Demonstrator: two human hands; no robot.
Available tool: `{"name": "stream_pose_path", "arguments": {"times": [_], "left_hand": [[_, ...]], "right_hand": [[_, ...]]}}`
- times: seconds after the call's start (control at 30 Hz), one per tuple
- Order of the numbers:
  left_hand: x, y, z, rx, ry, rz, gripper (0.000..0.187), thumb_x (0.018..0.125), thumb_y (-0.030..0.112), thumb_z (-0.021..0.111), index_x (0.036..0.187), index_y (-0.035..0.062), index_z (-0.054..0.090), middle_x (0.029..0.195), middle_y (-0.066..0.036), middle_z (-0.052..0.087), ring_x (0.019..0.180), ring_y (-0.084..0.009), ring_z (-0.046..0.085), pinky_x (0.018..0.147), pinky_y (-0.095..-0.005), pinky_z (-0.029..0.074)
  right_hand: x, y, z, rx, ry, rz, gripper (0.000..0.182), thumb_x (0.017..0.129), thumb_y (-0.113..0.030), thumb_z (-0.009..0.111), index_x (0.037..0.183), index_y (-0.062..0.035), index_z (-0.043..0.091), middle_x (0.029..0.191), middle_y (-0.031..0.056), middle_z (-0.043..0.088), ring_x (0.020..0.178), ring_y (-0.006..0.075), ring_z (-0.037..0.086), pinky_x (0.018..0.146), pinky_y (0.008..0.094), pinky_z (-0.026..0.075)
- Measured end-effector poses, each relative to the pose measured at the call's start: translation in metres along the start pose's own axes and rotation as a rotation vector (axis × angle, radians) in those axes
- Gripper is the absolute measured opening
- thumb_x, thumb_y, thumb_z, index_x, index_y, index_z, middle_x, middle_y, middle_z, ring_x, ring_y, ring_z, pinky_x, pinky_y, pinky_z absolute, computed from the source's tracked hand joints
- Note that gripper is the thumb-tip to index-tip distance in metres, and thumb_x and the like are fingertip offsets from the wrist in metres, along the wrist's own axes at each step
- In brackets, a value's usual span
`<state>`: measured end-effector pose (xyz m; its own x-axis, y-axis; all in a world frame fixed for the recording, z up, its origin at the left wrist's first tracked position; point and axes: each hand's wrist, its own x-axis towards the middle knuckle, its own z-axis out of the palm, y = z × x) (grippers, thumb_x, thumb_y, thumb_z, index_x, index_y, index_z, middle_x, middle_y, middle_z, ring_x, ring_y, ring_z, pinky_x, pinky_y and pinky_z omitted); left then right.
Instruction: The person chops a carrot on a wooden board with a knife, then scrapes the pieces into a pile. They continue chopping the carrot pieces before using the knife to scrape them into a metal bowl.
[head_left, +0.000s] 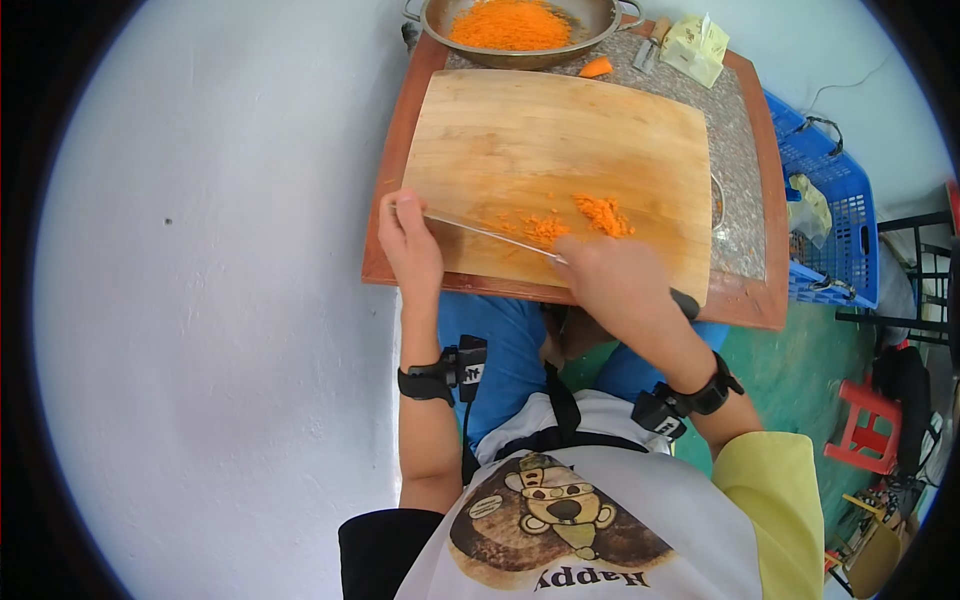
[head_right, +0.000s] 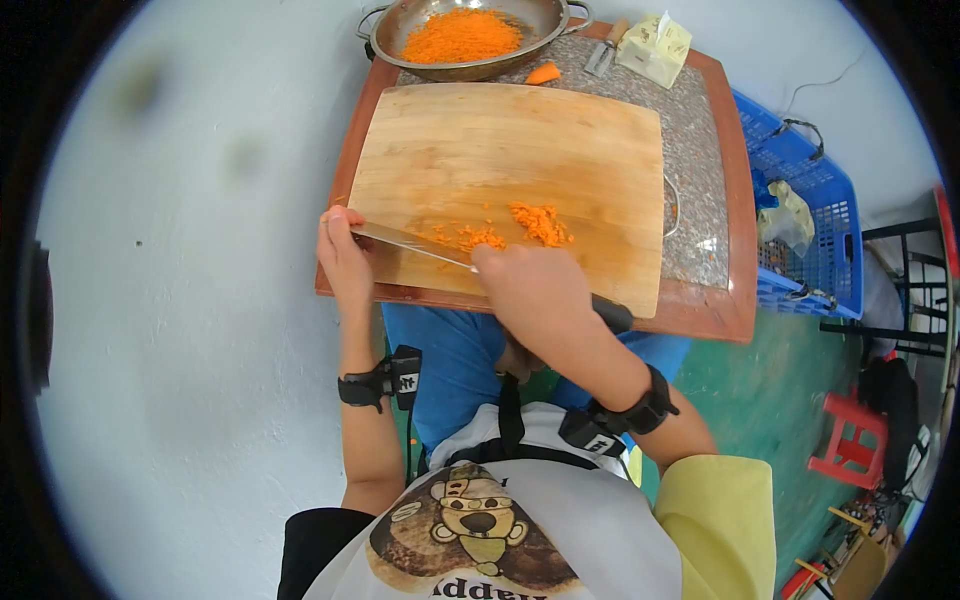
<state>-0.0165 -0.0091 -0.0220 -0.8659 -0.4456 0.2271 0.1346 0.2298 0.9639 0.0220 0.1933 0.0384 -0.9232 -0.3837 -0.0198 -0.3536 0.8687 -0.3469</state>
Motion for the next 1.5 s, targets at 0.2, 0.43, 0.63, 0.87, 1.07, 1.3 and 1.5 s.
{"name": "stream_pose_path", "arguments": {"times": [0.2,0.43,0.63,0.87,1.07,1.3,1.5], "left_hand": [[-0.003,0.030,0.005,-0.070,-0.039,-0.100,0.027,0.091,0.025,0.041,0.077,0.0025,0.048,0.065,0.001,0.042,0.057,-0.0048,0.036,0.050,-0.0214,0.031],[-0.021,0.012,0.015,0.077,-0.088,-0.043,0.031,0.091,0.029,0.038,0.075,0.0043,0.048,0.069,-0.002,0.046,0.054,-0.0079,0.042,0.050,-0.0217,0.036],[-0.002,-0.002,0.000,0.043,-0.025,0.053,0.032,0.092,0.029,0.037,0.075,0.0043,0.048,0.069,-0.002,0.046,0.054,-0.0086,0.042,0.050,-0.0219,0.035],[-0.010,0.034,0.011,0.037,-0.082,-0.052,0.034,0.093,0.031,0.036,0.074,0.0041,0.048,0.068,-0.002,0.045,0.055,-0.0085,0.043,0.050,-0.0222,0.036],[-0.015,0.016,0.027,0.052,-0.137,-0.054,0.034,0.092,0.030,0.041,0.086,-0.0019,0.050,0.070,-0.004,0.047,0.066,-0.0109,0.043,0.062,-0.0247,0.037],[0.005,0.005,0.014,0.097,-0.058,0.032,0.037,0.093,0.035,0.037,0.075,0.0043,0.048,0.069,-0.002,0.046,0.053,-0.0081,0.041,0.049,-0.0212,0.035],[0.001,0.031,0.017,0.059,-0.090,-0.078,0.037,0.092,0.035,0.038,0.074,0.0037,0.047,0.068,-0.003,0.046,0.053,-0.0087,0.042,0.049,-0.0216,0.035]], "right_hand": [[-0.002,0.010,-0.015,0.029,-0.026,-0.016,0.016,0.080,-0.022,0.052,0.076,-0.0060,0.055,0.061,0.0153,0.057,0.060,0.0319,0.060,0.053,0.0415,0.047],[-0.018,0.023,-0.014,0.011,-0.035,0.002,0.019,0.081,-0.024,0.053,0.073,-0.0069,0.055,0.060,0.0149,0.056,0.059,0.0328,0.057,0.052,0.0420,0.045],[-0.003,0.001,-0.005,-0.019,-0.049,0.014,0.018,0.081,-0.022,0.050,0.073,-0.0066,0.055,0.062,0.0145,0.058,0.061,0.0318,0.060,0.055,0.0395,0.048],[-0.008,0.020,-0.026,0.057,-0.037,0.005,0.018,0.081,-0.022,0.050,0.075,-0.0062,0.056,0.062,0.0149,0.058,0.062,0.0318,0.059,0.055,0.0416,0.046],[-0.009,0.037,-0.025,0.033,-0.016,0.030,0.022,0.080,-0.026,0.056,0.070,-0.0063,0.055,0.058,0.0151,0.053,0.058,0.0342,0.054,0.052,0.0424,0.041],[0.013,0.026,-0.015,0.025,-0.012,-0.016,0.021,0.081,-0.025,0.052,0.074,-0.0062,0.057,0.062,0.0146,0.058,0.063,0.0310,0.059,0.057,0.0402,0.047],[0.006,0.032,-0.028,0.070,-0.045,-0.043,0.021,0.081,-0.025,0.051,0.075,-0.0059,0.057,0.064,0.0147,0.058,0.065,0.0307,0.060,0.058,0.0410,0.047]]}}
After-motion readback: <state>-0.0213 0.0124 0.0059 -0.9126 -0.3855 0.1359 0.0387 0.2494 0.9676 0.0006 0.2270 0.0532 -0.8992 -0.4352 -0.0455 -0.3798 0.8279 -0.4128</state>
